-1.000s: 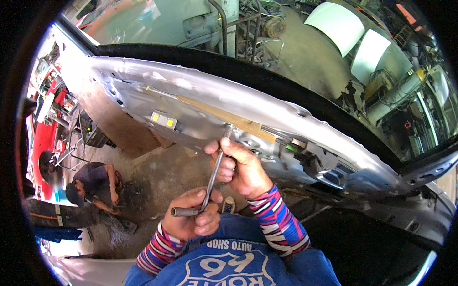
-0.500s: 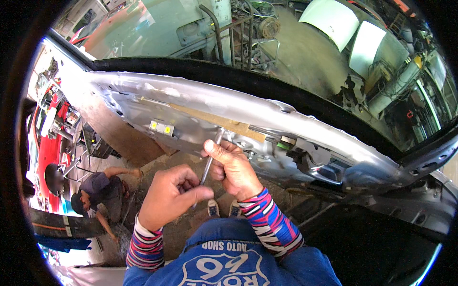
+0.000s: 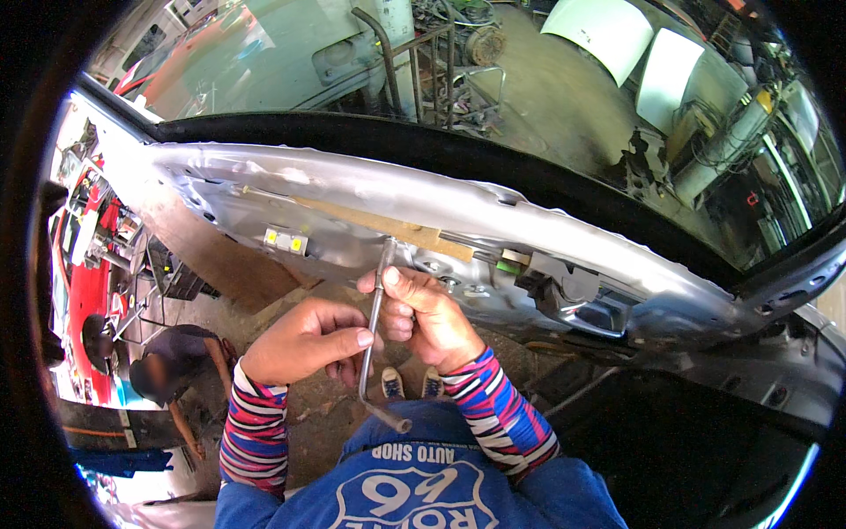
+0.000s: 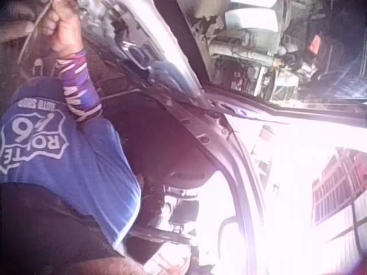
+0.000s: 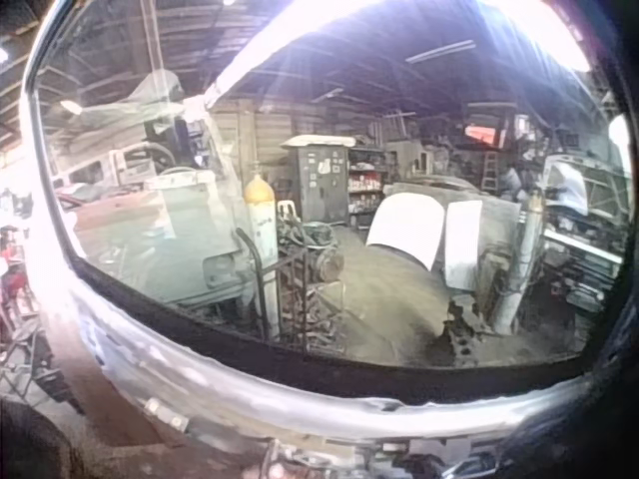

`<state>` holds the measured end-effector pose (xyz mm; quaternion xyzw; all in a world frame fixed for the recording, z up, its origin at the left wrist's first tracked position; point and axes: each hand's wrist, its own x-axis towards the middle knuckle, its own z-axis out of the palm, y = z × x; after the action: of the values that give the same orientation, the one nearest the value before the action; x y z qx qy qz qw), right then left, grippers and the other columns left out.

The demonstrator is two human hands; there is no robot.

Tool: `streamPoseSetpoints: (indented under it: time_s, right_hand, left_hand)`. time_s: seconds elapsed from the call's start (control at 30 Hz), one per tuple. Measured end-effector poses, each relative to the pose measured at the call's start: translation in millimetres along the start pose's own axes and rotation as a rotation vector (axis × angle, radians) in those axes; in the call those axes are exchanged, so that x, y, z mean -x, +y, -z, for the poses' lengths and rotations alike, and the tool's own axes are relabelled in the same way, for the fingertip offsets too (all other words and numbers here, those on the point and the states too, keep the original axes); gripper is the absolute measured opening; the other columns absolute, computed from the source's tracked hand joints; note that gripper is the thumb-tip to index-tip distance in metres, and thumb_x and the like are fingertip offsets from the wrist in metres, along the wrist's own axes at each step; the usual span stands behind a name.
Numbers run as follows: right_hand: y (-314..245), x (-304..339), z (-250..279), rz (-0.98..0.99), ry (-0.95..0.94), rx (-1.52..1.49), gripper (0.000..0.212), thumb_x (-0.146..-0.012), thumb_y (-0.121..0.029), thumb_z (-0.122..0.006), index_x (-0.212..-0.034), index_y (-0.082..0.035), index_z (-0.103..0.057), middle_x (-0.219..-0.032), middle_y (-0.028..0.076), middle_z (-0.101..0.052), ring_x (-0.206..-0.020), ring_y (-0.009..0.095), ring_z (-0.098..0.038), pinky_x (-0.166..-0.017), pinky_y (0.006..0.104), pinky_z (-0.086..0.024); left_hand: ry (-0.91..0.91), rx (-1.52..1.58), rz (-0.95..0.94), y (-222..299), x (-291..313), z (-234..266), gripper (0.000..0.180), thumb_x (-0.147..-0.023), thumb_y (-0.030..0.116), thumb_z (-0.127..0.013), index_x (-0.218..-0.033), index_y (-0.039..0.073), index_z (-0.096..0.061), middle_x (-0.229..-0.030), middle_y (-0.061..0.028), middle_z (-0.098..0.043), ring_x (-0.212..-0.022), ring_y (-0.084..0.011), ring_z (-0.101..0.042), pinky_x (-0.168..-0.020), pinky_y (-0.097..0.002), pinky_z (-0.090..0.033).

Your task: The person uses a socket wrench to loosen bolts on the interior side of a car door, then uses a screwdriver to pry off the door panel. The panel is removed and set aside, exposing the door's internal structure.

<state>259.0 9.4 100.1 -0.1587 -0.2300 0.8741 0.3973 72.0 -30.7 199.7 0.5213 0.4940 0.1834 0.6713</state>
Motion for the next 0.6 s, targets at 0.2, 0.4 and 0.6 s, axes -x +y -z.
streamPoseSetpoints:
  time_s: [0.2,0.4,0.6]
  right_hand:
    - [8,-6,-5,0.048,0.138,0.05,0.032,-0.096,-0.039,-0.071,-0.099,-0.008,-0.065,-0.062,-0.009,-0.039,-0.051,0.005,-0.035,-0.047,0.023,-0.025]
    - [2,-2,-13,0.059,0.091,-0.015,0.035,-0.096,-0.039,-0.071,-0.11,-0.007,-0.065,-0.063,-0.009,-0.039,-0.053,0.004,-0.035,-0.048,0.0224,-0.025]
    - [-7,-1,-7,0.032,0.027,-0.042,0.037,-0.098,-0.033,-0.068,-0.118,-0.002,-0.066,-0.064,-0.009,-0.039,-0.053,0.005,-0.037,-0.048,0.0207,-0.028]
  left_hand:
    - [-0.01,-0.201,-0.013,14,-5,4,0.034,-0.095,0.031,-0.073,-0.087,-0.001,-0.065,-0.072,-0.0032,-0.066,-0.061,-0.009,-0.066,-0.052,-0.0219,-0.051]
    - [-0.079,-0.199,0.008,16,-9,8,0.036,-0.097,0.033,-0.07,-0.092,-0.003,-0.066,-0.075,-0.0044,-0.068,-0.061,-0.0089,-0.066,-0.051,-0.0221,-0.051]
    - [-0.099,-0.008,0.044,10,-11,4,0.034,-0.1,0.034,-0.065,-0.099,0.0,-0.068,-0.076,-0.0034,-0.069,-0.061,-0.0097,-0.066,-0.052,-0.0203,-0.049]
